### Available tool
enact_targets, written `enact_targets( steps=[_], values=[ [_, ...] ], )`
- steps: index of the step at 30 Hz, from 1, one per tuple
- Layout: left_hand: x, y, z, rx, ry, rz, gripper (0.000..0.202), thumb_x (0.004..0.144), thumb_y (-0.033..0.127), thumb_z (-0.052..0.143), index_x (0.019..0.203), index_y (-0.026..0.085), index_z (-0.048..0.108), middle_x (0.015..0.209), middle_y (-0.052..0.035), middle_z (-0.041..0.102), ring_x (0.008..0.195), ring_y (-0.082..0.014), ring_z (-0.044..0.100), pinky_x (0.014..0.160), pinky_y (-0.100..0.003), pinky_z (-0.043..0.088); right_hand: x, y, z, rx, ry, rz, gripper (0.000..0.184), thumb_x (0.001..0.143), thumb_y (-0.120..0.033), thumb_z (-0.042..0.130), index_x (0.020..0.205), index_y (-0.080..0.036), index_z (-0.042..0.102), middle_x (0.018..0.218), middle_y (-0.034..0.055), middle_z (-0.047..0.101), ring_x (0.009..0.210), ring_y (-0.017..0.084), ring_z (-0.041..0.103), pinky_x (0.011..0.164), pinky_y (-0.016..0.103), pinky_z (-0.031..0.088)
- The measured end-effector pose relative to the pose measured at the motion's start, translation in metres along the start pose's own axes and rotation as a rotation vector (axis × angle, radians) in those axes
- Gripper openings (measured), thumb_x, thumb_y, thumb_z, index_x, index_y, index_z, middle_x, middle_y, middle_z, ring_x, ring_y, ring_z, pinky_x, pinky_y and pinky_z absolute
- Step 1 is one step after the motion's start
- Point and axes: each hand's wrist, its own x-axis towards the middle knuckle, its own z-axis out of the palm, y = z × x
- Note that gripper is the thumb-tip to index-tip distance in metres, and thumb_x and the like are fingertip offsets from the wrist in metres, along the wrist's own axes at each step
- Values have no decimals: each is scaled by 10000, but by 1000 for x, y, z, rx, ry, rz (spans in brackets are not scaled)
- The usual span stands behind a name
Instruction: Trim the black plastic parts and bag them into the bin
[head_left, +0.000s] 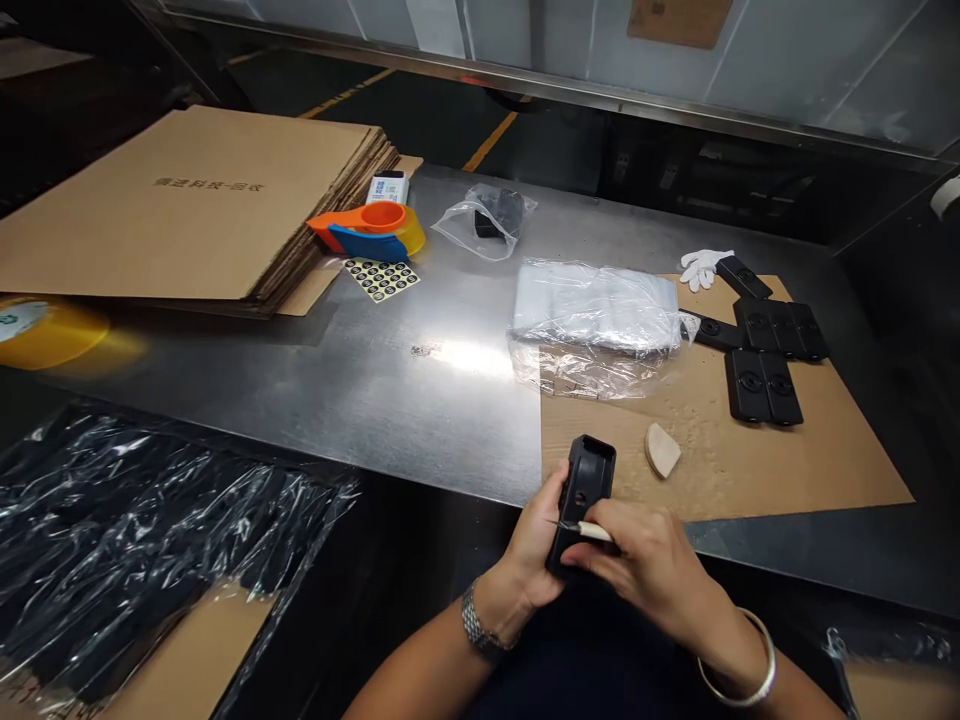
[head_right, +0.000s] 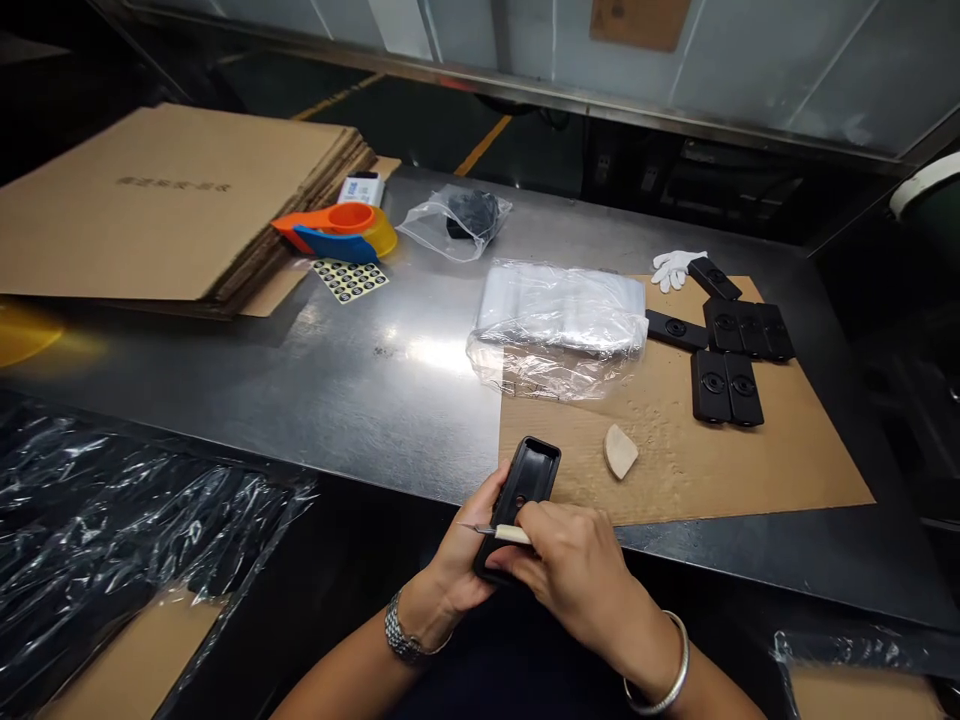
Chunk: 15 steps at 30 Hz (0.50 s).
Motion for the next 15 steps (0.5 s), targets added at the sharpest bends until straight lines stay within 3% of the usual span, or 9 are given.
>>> enact_targets(
  steps=[5,9,12,15],
  values=[
    [-2,-3,-1,42,31,0,373,842,419,488,643,120,591,536,-21,599,447,-102,559,460,-196,449,0,-1,1,-51,7,14,422,885,-502,414,614,-186,483,541,-22,527,456,88,435,447,224,237],
    [-6,-7,-3,270,34,-51,454,816,538,454,706,120,592,491,-34,575,356,-126,523,353,-223,423,1,7,-5,32,-13,116,348,865,-460,484,646,-190,498,539,-28,542,455,88,463,443,203,270],
    [-11,-10,-4,365,-3,-57,493,803,574,446,837,108,604,528,-55,598,390,-137,550,347,-222,442,3,17,-13,94,37,202,263,833,-442,544,903,-189,559,598,-21,579,478,103,500,458,203,325],
    [-14,-11,-6,396,-50,-65,480,801,558,462,929,113,588,594,-68,625,433,-143,570,359,-227,465,5,26,-21,162,59,197,359,817,-410,581,1092,-181,545,613,-24,578,507,106,514,492,207,361]
  ],
)
